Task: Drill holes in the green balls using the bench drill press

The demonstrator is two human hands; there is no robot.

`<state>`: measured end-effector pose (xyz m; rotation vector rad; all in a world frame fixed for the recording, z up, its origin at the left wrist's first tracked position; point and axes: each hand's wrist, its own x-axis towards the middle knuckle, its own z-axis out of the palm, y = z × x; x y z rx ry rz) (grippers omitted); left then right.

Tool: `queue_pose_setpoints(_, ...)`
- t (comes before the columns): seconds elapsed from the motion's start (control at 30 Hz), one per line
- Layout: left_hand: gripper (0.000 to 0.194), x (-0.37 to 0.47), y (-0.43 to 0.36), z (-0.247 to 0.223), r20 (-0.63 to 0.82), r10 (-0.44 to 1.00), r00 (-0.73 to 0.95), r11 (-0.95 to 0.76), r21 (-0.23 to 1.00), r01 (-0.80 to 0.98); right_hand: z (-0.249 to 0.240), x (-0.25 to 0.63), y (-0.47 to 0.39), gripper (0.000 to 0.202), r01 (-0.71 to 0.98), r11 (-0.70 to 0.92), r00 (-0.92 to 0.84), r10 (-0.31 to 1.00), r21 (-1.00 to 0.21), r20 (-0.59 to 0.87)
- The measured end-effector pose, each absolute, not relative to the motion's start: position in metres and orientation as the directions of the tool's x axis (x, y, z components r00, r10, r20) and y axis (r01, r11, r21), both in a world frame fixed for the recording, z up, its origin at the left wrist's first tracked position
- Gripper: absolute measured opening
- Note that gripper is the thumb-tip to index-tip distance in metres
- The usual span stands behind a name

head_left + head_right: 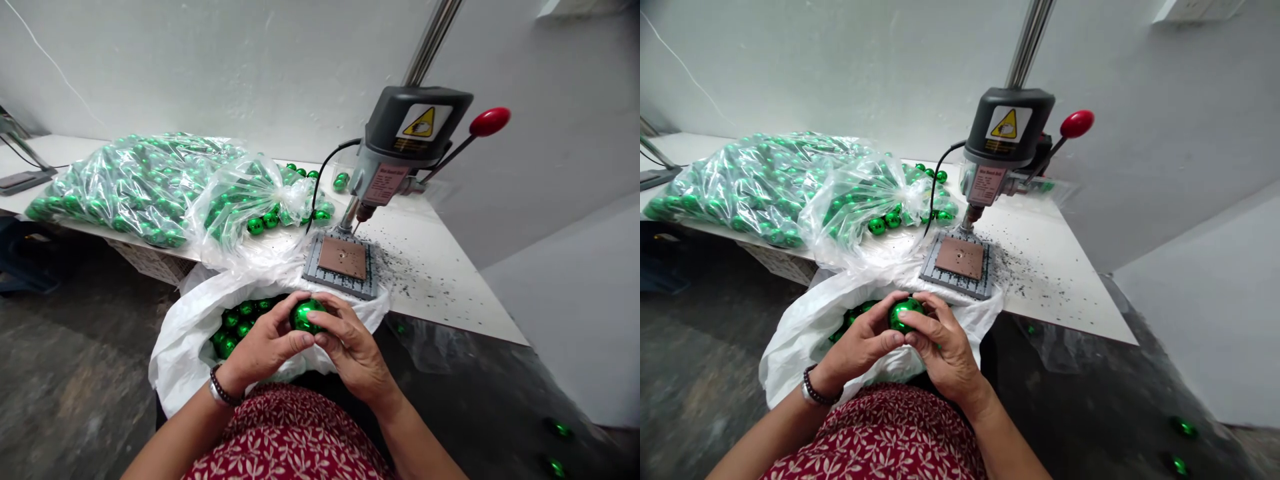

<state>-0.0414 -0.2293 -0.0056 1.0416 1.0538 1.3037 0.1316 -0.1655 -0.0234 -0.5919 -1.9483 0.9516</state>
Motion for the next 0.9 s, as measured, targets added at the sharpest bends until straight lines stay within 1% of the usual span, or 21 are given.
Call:
queue_pose_setpoints(0.03, 0.061, -0.04, -0.23, -0.008, -0.023, 1.0, 0.005, 0.024, 0.966, -0.257, -0.026, 0.131, -0.167, 0.029, 0.016, 0.557, -0.501, 0.723, -0.831, 0.475)
queue_pose_setpoints(0.07, 0.062, -0.039, -0.231, -0.011, -0.039, 0.999, 0.011, 0.041, 0.952, -0.303, -0.029, 0.129, -0.168, 0.036, -0.014, 0.495, -0.48, 0.759, -0.869, 0.44)
queue_pose_setpoints(0.17, 0.068, -0.038, -0.233, -0.023, -0.049, 0.999, -0.001, 0.044, 0.903, -0.427, -0.041, 0.124, -0.173, 0.074, -0.077, 0.276, -0.434, 0.856, -0.958, 0.282)
queue_pose_setpoints(0.2, 0.068, -0.038, -0.234, -0.027, -0.049, 0.999, -0.01, 0.039, 0.888, -0.457, -0.045, 0.122, -0.174, 0.081, -0.069, 0.23, -0.434, 0.869, -0.971, 0.237)
queue_pose_setpoints(0.23, 0.068, -0.039, -0.235, -0.031, -0.055, 0.998, -0.017, 0.04, 0.874, -0.484, -0.048, 0.12, -0.175, 0.084, -0.047, 0.203, -0.441, 0.874, -0.978, 0.203)
queue_pose_setpoints(0.3, 0.069, -0.04, -0.235, -0.036, -0.092, 0.995, -0.027, 0.063, 0.842, -0.536, -0.053, 0.117, -0.176, 0.081, 0.009, 0.18, -0.46, 0.874, -0.984, 0.156)
queue_pose_setpoints(0.37, 0.073, -0.04, -0.235, -0.037, -0.138, 0.989, -0.058, 0.078, 0.804, -0.59, -0.055, 0.114, -0.175, 0.077, 0.027, 0.152, -0.477, 0.871, -0.988, 0.121)
queue_pose_setpoints(0.47, 0.073, -0.041, -0.235, -0.036, -0.189, 0.975, -0.12, 0.068, 0.762, -0.644, -0.057, 0.109, -0.175, 0.077, -0.01, 0.055, -0.498, 0.866, -0.998, 0.053)
queue_pose_setpoints(0.57, 0.073, -0.042, -0.234, -0.034, -0.227, 0.964, -0.135, 0.082, 0.742, -0.665, -0.057, 0.106, -0.175, 0.077, -0.053, -0.039, -0.489, 0.872, -0.998, -0.008)
queue_pose_setpoints(0.7, 0.078, -0.042, -0.234, -0.035, -0.25, 0.962, -0.114, 0.109, 0.728, -0.677, -0.056, 0.105, -0.173, 0.071, -0.088, -0.042, -0.409, 0.913, -0.995, -0.003)
queue_pose_setpoints(0.9, 0.081, -0.042, -0.233, -0.039, -0.267, 0.959, -0.093, 0.128, 0.702, -0.701, -0.055, 0.104, -0.172, 0.065, -0.102, -0.099, -0.358, 0.932, -0.99, -0.056)
